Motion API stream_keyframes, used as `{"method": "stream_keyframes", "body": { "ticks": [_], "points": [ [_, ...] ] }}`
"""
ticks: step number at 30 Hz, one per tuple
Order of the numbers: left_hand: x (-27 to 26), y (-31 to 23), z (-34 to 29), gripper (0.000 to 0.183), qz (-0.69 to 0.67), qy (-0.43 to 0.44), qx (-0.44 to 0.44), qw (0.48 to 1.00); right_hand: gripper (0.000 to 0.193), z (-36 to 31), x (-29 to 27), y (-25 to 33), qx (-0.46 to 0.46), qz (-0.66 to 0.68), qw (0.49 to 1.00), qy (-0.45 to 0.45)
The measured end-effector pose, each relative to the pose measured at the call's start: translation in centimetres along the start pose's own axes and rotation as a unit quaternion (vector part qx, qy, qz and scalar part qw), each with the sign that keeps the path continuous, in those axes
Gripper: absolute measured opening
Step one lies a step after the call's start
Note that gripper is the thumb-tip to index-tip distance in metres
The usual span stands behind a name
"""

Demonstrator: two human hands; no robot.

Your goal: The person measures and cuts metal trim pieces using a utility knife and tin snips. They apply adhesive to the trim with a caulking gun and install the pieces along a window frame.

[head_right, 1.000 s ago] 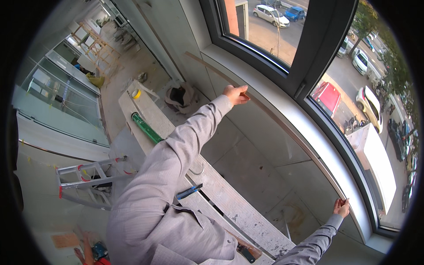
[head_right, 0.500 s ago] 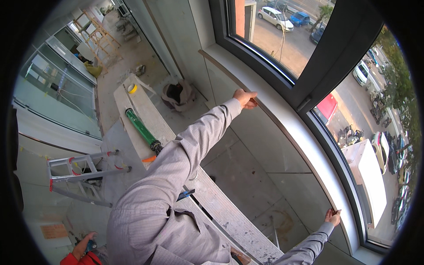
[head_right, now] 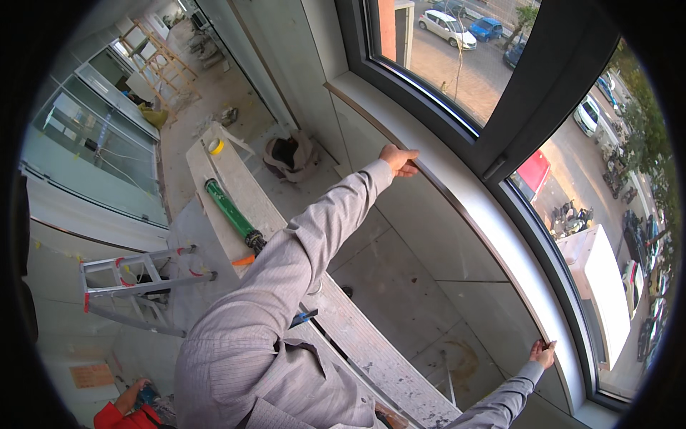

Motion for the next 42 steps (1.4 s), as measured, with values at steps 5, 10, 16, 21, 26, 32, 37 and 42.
{"method": "stream_keyframes", "body": {
  "ticks": [5,10,16,21,26,32,37,42],
  "points": [
    [-0.3,0.2,0.1,0.032,-0.011,0.003,-0.001,1.0,0.031,-0.1,0.6,0.5,0.014,-0.011,1.0,0.01],
    [-2.0,2.7,2.9,0.035,-0.054,0.093,-0.016,0.994,0.021,-4.1,3.0,0.9,-0.011,0.011,1.0,-0.022],
    [-5.3,2.8,6.4,0.028,0.011,0.084,-0.089,0.992,0.028,-7.8,5.0,2.6,-0.035,-0.028,0.994,-0.098],
    [-6.3,2.6,7.2,0.031,0.027,0.066,-0.076,0.995,0.03,-10.2,6.0,4.4,-0.009,-0.044,0.995,-0.089],
    [-5.7,2.5,6.3,0.03,0.028,0.071,-0.077,0.994,0.028,-9.7,5.4,3.9,-0.018,-0.059,0.994,-0.094],
    [-3.3,2.2,3.6,0.027,-0.07,0.125,-0.055,0.988,0.028,-5.4,2.8,1.2,-0.057,-0.033,0.998,-0.024],
    [-0.6,-0.1,0.4,0.029,-0.03,0.057,0.001,0.998,0.028,-2.1,0.0,0.9,0.011,-0.013,0.999,0.031],
    [0.8,-1.3,-1.1,0.027,-0.021,0.029,-0.01,0.999,0.03,-1.9,-0.3,1.3,-0.002,-0.02,0.999,0.032]
  ]
}}
Point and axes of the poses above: each hand's wrist, its own z-axis towards the middle knuckle, its own x-axis out of the palm, y = z × x, the point moved 7 cm from there along z, towards the middle knuckle, and after that the axes turned 14 degrees about y, right-handed, at the moved point
